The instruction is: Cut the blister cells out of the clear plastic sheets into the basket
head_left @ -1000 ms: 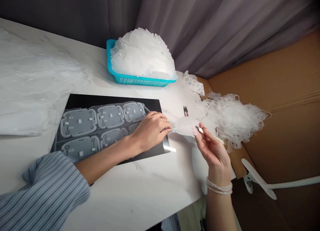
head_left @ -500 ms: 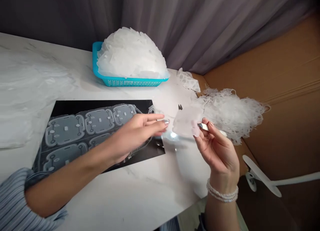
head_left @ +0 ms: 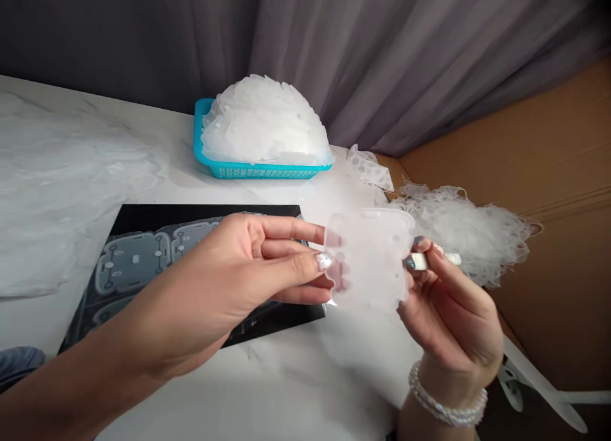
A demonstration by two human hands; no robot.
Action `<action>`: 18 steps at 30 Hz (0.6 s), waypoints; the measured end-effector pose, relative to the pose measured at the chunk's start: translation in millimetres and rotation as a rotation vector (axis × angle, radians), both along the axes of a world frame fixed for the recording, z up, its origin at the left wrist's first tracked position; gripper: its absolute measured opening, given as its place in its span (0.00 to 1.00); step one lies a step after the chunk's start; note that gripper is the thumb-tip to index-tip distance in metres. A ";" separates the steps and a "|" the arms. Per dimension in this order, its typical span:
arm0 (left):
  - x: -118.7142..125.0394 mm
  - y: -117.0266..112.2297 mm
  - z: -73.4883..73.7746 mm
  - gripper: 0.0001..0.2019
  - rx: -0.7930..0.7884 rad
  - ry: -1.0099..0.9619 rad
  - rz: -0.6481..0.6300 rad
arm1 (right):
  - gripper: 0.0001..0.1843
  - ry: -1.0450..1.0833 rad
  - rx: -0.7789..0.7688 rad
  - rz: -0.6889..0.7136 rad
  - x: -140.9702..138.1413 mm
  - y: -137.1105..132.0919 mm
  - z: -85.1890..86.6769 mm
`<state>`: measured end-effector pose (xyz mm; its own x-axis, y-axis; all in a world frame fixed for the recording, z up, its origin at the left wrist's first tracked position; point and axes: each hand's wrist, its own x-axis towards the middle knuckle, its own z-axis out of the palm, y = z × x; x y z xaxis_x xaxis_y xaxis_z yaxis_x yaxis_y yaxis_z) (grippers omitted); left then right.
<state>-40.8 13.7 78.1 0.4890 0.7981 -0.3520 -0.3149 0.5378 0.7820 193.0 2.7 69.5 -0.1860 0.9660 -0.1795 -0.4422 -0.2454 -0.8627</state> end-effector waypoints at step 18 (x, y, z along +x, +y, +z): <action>2.1 -2.9 -8.7 0.26 0.097 0.152 -0.009 | 0.04 -0.318 0.125 -0.188 0.0 -1.9 -1.1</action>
